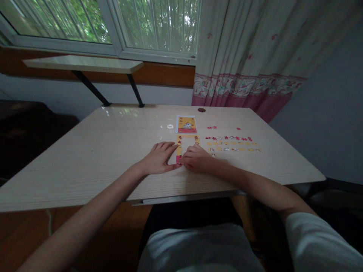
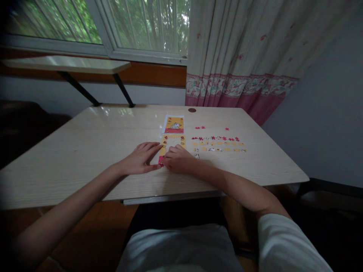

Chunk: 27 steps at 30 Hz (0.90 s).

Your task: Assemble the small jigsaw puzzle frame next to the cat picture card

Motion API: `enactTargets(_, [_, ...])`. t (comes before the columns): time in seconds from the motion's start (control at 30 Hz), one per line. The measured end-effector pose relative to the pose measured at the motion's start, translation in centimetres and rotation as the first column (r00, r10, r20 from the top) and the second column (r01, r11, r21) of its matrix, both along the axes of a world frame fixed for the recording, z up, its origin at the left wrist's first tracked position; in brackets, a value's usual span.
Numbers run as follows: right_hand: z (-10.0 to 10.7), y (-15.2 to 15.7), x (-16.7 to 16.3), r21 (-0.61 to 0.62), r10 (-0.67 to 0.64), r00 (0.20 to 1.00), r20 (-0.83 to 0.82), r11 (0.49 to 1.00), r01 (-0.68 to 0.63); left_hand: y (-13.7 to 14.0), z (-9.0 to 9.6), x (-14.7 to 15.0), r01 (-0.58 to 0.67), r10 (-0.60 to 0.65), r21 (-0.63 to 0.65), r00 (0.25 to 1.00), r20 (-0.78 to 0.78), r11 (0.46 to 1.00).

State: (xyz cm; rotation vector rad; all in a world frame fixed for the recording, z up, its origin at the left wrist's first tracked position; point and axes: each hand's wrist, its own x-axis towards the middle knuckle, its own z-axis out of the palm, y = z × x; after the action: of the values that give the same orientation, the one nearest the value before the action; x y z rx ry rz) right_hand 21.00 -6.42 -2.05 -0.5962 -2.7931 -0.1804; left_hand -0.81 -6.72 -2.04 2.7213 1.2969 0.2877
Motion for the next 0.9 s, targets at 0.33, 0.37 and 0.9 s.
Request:
enactTargets(0.33, [0.1, -0.4, -0.1, 0.047, -0.018, 0.997, 0.071, 0.999, 0.014, 0.0, 0.1, -0.1, 0.008, -0.008, -0.011, 1.0, 0.005, 1.0])
enactTargets(0.37, [0.1, -0.3, -0.1, 0.039, -0.017, 0.998, 0.068, 0.999, 0.015, 0.0, 0.1, -0.1, 0.007, -0.007, -0.014, 1.0, 0.009, 1.0])
enactTargets(0.9, [3.1, 3.4, 5.8, -0.255, -0.214, 0.975, -0.052, 0.947, 0.194, 0.8, 0.0, -0.1, 0.003, -0.004, 0.018, 0.996, 0.084, 1.0])
